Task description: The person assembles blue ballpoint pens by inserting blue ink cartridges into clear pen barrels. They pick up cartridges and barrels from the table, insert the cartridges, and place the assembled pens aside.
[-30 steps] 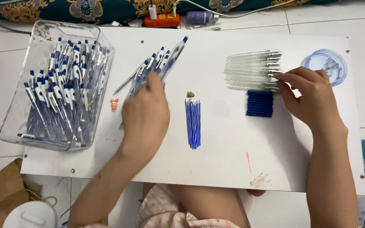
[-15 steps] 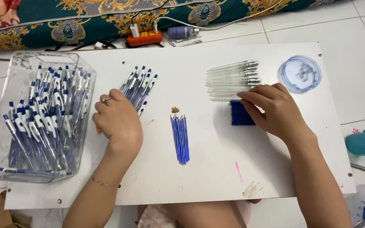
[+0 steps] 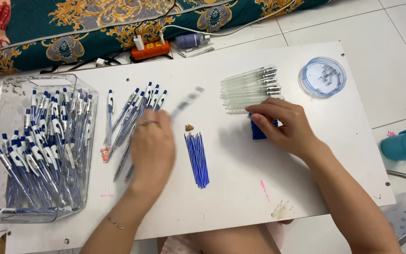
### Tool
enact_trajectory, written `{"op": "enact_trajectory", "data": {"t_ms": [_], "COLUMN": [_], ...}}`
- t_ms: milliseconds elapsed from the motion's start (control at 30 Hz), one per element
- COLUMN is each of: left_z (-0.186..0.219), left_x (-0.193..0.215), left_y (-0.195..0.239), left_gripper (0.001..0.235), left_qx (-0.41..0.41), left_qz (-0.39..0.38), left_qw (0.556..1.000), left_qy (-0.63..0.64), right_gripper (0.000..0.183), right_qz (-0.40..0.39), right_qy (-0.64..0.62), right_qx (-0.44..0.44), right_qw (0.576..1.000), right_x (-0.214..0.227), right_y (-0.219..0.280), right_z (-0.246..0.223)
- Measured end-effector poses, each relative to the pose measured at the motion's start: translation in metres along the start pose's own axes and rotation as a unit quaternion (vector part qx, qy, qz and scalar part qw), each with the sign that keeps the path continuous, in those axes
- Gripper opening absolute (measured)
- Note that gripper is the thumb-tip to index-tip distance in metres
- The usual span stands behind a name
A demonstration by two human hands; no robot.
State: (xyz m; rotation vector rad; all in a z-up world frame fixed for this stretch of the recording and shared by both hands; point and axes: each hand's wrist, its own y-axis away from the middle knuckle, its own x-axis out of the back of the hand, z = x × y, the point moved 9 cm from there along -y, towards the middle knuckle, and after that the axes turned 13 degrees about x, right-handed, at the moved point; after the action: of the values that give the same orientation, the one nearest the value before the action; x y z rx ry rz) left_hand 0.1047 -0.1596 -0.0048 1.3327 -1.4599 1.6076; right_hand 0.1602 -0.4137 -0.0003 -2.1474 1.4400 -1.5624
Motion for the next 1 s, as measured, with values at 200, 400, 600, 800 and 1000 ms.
{"op": "enact_trajectory", "data": {"t_ms": [200, 400, 600, 800, 1000], "left_z": [0.058, 0.06, 0.063, 0.069, 0.063], "left_x": [0.022, 0.028, 0.029, 0.015, -0.014], "left_y": [0.031, 0.032, 0.039, 0.039, 0.035], "left_gripper": [0.021, 0.026, 0.022, 0.022, 0.035], "left_qx": [-0.184, -0.211, -0.243, -0.235, -0.158], "left_qz": [0.039, 0.052, 0.104, 0.016, -0.306], "left_qw": [0.965, 0.956, 0.949, 0.946, 0.823], "left_qy": [0.183, 0.195, 0.174, 0.224, 0.451], "right_gripper": [0.016, 0.016, 0.016, 0.015, 0.006], "right_qz": [0.023, 0.06, 0.079, 0.055, 0.073], "right_qy": [-0.178, -0.213, -0.274, -0.256, -0.166], "right_qx": [-0.065, -0.15, -0.151, -0.1, -0.004], "right_qw": [0.982, 0.964, 0.947, 0.96, 0.983], "right_x": [-0.016, -0.019, -0.014, -0.006, 0.019], "right_y": [0.0, 0.015, 0.012, 0.005, -0.005], "right_z": [-0.013, 0.006, 0.003, -0.006, -0.028]}}
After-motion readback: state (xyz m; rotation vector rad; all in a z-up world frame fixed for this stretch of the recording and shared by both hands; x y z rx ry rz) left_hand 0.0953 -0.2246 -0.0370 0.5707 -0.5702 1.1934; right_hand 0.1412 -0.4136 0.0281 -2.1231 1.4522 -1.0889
